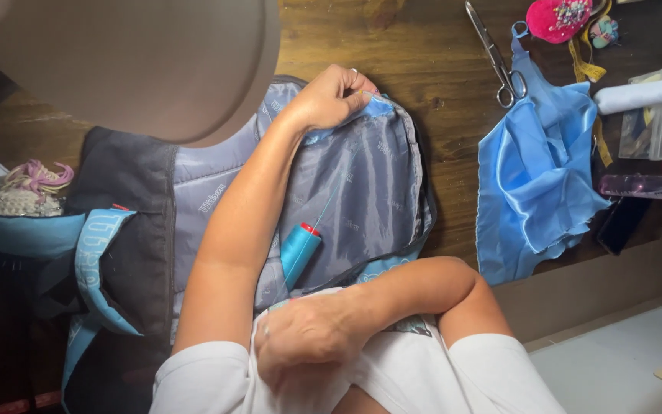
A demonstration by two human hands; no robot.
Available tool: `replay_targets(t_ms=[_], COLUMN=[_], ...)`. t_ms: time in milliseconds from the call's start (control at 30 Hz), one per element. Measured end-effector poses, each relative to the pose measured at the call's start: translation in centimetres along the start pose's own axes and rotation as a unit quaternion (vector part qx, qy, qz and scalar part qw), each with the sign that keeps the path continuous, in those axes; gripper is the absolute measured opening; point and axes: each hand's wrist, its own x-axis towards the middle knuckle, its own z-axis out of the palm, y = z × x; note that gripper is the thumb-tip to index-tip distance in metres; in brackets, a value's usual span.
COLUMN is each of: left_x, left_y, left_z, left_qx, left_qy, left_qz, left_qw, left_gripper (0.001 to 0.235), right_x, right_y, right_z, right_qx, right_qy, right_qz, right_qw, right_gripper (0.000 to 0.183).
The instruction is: The person sews a light blue fabric onto the interior lining of a black and blue backpack using a needle and thread, pulling the thread through the material several times.
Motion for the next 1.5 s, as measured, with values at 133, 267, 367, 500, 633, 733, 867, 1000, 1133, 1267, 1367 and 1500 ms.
replay_targets(t_ms=[133, 267, 367, 500, 633, 733, 867, 1000, 1133, 1267, 1367, 1500], left_x=[0.0, -0.2, 0.1, 0.0, 0.0, 0.3, 0.3, 0.1, 0.1, 0.2, 0.2, 0.3], left_y=[0.5, 1.0, 0.3, 1.0, 0.4, 0.2, -0.1, 0.2, 0.4, 0.3, 0.0, 0.0], left_z=[0.0, 0.0, 0.0, 0.1, 0.5, 0.4, 0.5, 0.6, 0.6, 0.6, 0.5, 0.3], left_qx=[0.015, 0.032, 0.006, 0.034, 0.076, 0.085, 0.084, 0.066, 0.068, 0.079, 0.082, 0.079], left_qy=[0.016, 0.02, -0.002, -0.001, 0.039, 0.042, 0.038, 0.027, 0.02, 0.022, 0.019, 0.012], left_qz=[-0.016, -0.025, -0.015, -0.031, 0.008, 0.016, 0.023, 0.019, 0.016, 0.029, 0.021, 0.024], left_qw=[1.0, 0.999, 1.0, 0.999, 0.996, 0.995, 0.995, 0.997, 0.997, 0.996, 0.996, 0.997], left_gripper=[0.015, 0.015, 0.012, 0.016, 0.009, 0.008, 0.01, 0.008, 0.011, 0.01, 0.012, 0.013], right_x=[-0.2, -0.4, -1.1, -1.8, -6.2, -9.1, -10.1, -10.1, -9.9, -9.1, -9.5, -9.6], right_y=[-0.3, -0.2, -0.4, -1.9, 1.0, 3.3, 4.9, 4.7, 4.5, 3.9, 4.7, 4.7], right_z=[0.6, 0.7, -0.6, -6.0, -9.8, -12.7, -14.4, -14.8, -15.0, -14.9, -15.0, -15.2], right_qx=[0.249, 0.386, 0.183, -0.159, -0.44, -0.476, -0.487, -0.518, -0.523, -0.586, -0.609, -0.61], right_qy=[-0.035, 0.002, 0.038, 0.09, 0.384, 0.501, 0.526, 0.494, 0.48, 0.44, 0.431, 0.432], right_qz=[0.054, 0.076, 0.098, 0.129, 0.187, 0.222, 0.217, 0.236, 0.247, 0.227, 0.242, 0.239], right_qw=[0.966, 0.919, 0.978, 0.975, 0.79, 0.688, 0.663, 0.657, 0.66, 0.641, 0.62, 0.62], right_gripper=[0.014, 0.007, 0.007, 0.036, 0.016, 0.009, 0.009, 0.009, 0.011, 0.016, 0.011, 0.012])
